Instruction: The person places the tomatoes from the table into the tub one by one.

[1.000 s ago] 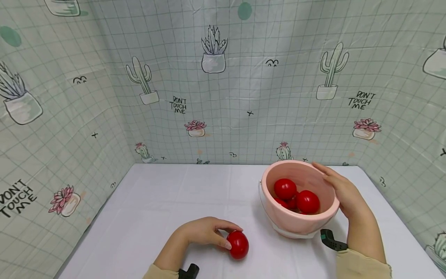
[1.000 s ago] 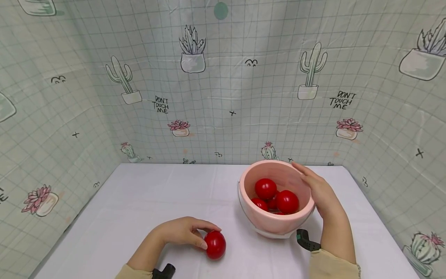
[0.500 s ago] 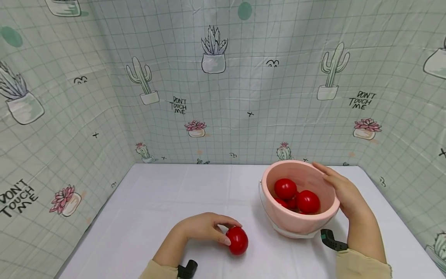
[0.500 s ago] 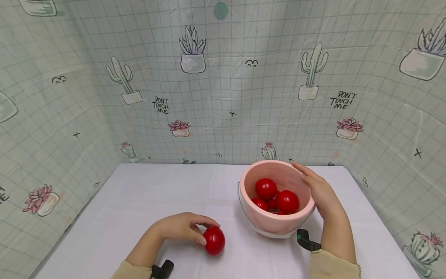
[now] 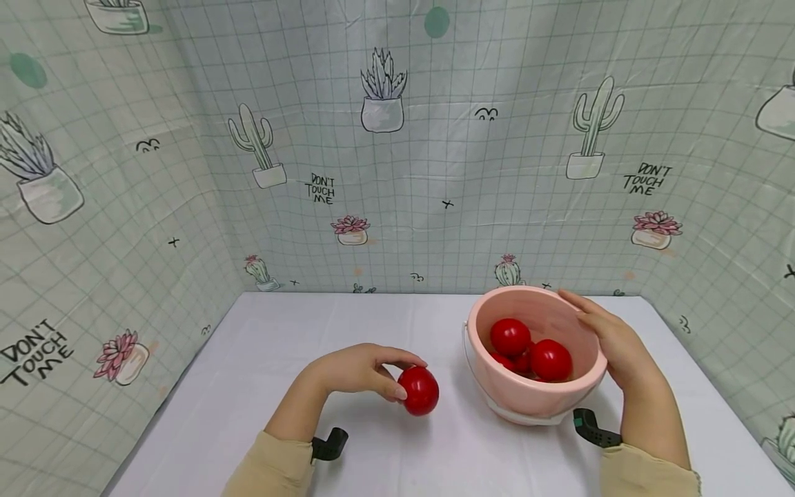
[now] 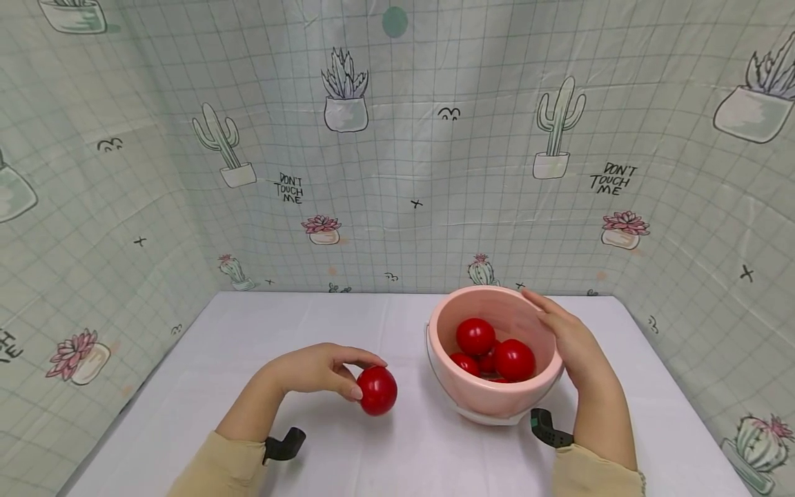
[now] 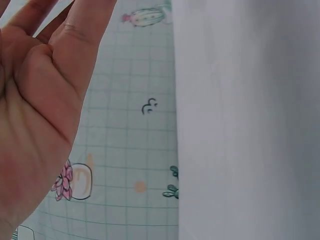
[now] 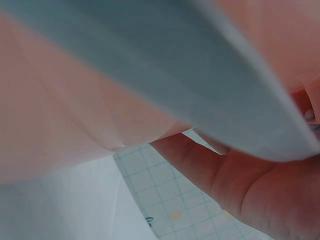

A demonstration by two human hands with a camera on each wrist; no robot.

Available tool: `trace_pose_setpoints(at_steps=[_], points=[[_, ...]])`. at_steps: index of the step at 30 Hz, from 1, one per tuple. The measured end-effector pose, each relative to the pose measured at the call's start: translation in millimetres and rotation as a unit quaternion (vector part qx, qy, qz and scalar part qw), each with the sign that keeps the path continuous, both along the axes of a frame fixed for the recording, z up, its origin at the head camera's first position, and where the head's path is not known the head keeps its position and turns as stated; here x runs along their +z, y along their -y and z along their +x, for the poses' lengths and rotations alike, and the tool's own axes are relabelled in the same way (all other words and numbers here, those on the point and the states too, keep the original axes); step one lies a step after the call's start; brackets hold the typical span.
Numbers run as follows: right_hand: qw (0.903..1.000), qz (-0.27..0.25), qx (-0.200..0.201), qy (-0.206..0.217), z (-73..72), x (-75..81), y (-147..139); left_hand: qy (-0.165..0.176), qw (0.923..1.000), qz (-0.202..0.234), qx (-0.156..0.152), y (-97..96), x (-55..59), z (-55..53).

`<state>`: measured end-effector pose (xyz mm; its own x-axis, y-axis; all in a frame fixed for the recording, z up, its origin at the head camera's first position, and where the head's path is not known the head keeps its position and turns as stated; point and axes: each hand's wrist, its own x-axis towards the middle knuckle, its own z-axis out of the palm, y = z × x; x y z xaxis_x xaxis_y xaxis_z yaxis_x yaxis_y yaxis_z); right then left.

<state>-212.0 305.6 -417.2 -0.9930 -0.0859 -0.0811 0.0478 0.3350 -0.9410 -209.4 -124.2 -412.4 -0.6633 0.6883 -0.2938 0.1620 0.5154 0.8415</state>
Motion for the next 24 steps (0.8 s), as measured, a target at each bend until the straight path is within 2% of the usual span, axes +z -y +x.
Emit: trace_pose_setpoints(at_steps=[5, 13, 19, 24], points=[[1.0, -0.001, 0.003, 0.0, 0.1, -0.3, 0, -0.009, 1.0, 0.001, 0.0, 1.6, 12.1, -10.1], [1.0, 0.001, 0.002, -0.004, 1.0, -1.2, 1, -0.006, 0.9995, 0.031, -0.009, -3.2, 25.7, -26.1], [1.0, 0.001, 0.002, -0.004, 1.2, -0.8, 0, -0.005, 0.9984, 0.053, -0.017, -13.3, 38.6, -34.8], [1.0, 0.003, -0.004, 0.002, 0.6, -0.9, 1, -0.021, 0.9976, 0.059, -0.03, -24.9, 51.5, -41.5]])
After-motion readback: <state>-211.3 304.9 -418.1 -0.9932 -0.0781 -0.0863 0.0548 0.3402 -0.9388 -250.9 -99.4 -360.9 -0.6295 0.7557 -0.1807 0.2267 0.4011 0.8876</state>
